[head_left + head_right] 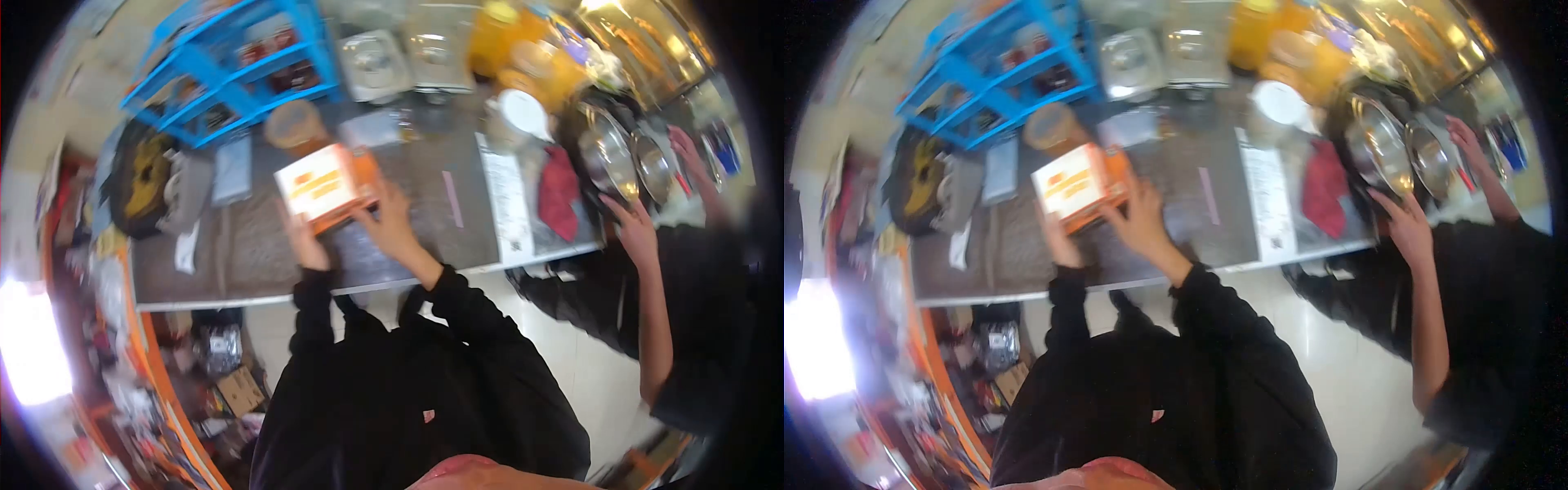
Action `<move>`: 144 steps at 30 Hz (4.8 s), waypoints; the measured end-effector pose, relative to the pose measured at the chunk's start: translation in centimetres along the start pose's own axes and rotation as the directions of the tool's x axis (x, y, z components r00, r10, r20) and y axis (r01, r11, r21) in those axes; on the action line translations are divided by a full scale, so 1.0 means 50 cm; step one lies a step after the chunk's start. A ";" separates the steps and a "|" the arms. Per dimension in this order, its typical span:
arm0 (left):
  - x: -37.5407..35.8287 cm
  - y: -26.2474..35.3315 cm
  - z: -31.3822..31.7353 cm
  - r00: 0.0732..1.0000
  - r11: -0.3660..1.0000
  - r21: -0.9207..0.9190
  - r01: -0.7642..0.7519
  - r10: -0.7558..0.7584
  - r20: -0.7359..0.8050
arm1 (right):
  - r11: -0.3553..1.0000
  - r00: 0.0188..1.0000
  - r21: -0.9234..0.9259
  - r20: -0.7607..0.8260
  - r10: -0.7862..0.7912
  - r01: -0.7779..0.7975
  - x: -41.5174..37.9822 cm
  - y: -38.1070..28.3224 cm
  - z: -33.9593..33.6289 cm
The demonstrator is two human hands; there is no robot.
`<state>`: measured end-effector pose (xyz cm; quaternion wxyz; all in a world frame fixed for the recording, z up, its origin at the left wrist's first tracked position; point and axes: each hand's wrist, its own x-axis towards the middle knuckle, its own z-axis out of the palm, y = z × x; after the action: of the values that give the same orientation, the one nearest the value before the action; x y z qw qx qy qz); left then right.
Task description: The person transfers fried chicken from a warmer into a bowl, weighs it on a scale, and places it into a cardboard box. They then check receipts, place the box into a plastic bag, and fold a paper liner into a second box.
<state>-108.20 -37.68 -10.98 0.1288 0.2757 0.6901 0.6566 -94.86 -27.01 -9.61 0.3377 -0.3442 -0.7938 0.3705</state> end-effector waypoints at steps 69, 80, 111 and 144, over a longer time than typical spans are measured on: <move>-0.098 -0.030 -0.162 0.975 0.790 0.573 -0.218 0.151 0.163 | 0.959 0.992 -0.258 -0.022 -0.125 0.115 -0.326 0.063 -0.165; -0.098 -0.050 -0.189 0.959 0.801 0.528 -0.282 0.225 0.171 | 0.883 0.875 0.018 0.126 -0.468 0.469 -0.250 -0.112 0.053; 0.190 -0.033 -0.979 0.930 0.879 0.446 -0.169 0.293 -0.224 | 0.852 0.897 -0.452 -0.440 0.044 -0.263 -0.205 -0.156 0.288; 1.515 -0.320 -1.535 0.899 0.541 0.734 -0.411 0.374 0.227 | 0.376 0.406 -0.323 -0.899 0.164 -0.868 -0.356 -0.447 0.675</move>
<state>-214.75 -59.94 -4.63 -0.1359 0.4649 0.8193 0.3068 -118.67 -64.12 -13.06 0.2894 -0.8293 -0.4688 -0.0937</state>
